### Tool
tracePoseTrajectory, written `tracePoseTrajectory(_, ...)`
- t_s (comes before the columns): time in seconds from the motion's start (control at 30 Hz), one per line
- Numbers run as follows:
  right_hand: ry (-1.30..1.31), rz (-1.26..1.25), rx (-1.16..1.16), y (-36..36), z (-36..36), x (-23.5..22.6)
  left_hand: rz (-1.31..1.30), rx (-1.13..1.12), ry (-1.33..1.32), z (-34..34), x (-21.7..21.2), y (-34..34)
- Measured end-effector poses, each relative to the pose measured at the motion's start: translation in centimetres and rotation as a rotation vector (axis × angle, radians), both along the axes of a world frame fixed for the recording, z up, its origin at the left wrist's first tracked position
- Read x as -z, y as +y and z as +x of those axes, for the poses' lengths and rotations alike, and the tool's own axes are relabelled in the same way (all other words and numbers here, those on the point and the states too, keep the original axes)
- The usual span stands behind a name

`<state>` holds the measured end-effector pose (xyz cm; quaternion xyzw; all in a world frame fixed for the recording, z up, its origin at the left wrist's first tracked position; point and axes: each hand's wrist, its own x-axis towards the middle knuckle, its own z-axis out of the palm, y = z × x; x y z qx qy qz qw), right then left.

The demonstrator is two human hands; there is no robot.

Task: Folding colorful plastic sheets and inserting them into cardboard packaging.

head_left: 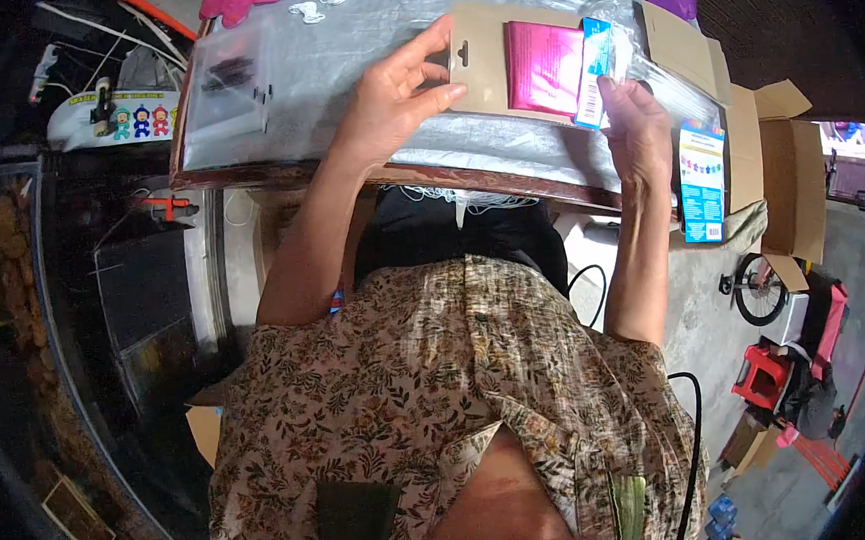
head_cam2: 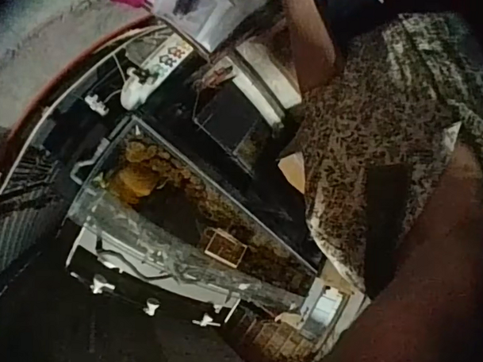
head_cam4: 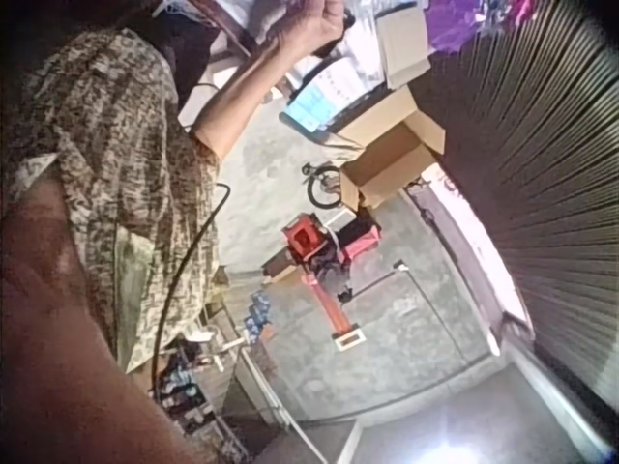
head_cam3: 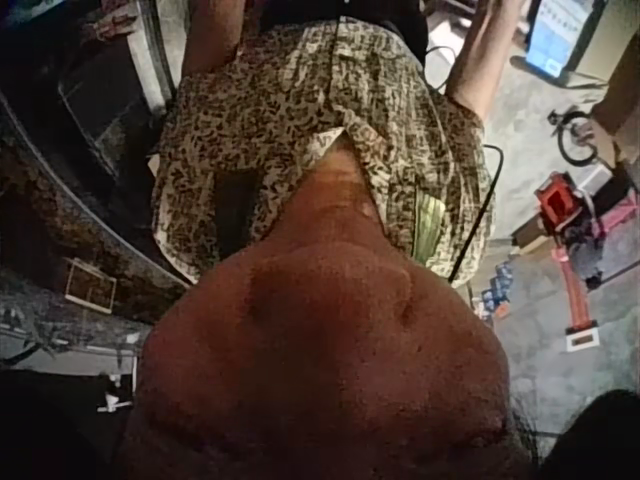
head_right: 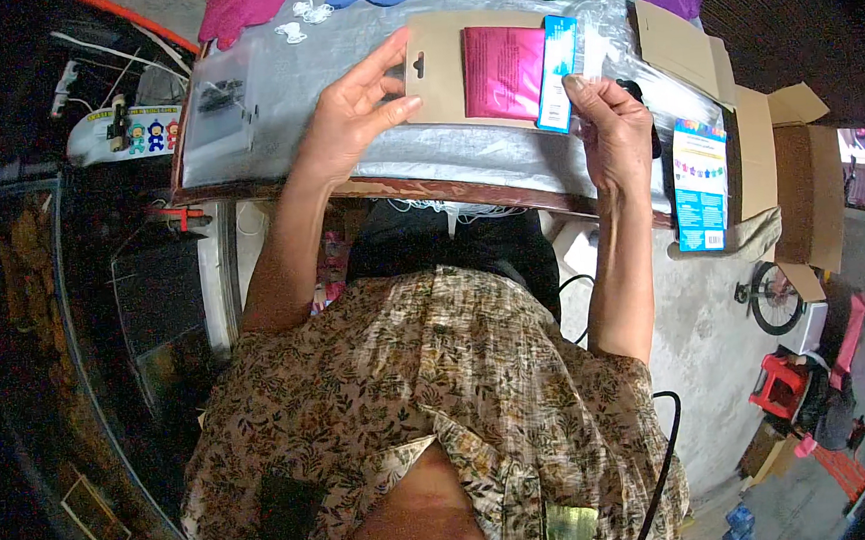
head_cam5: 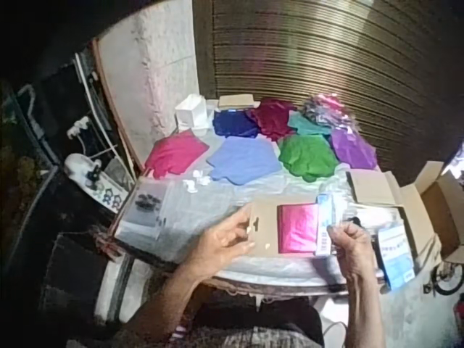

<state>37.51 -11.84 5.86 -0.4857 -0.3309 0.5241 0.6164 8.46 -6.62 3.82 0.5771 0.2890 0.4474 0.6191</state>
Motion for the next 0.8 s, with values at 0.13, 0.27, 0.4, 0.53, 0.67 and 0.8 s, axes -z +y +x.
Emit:
tracePoseTrajectory(0.13, 0.011, -0.010, -0.025, 0.2, 0.6, 0.4, 0.023, 0.061, 0.032, -0.2, 0.2, 0.0)
tracePoseTrajectory(0.27, 0.064, -0.047, -0.048, 0.8, 1.7, 2.4, -0.107, 0.081, -0.269, 0.4, -0.9, -0.5)
tracePoseTrajectory(0.4, 0.220, -0.126, -0.065, 1.3, -0.5, 1.9, 0.397, -0.135, 0.011, 2.8, 0.6, -1.3)
tracePoseTrajectory(0.53, 0.283, -0.211, -0.095, 1.4, -1.9, 2.2, 0.656, -0.358, 0.165, 6.5, -0.3, -1.3)
tracePoseTrajectory(0.67, 0.360, -0.246, -0.121, 1.5, -2.7, 2.8, 0.319, -0.239, 0.072, 6.4, -1.0, -1.8)
tracePoseTrajectory(0.8, 0.411, -0.286, -0.126, 1.3, -3.6, 3.0, 0.486, -0.382, 0.204, 6.2, -1.4, -2.1)
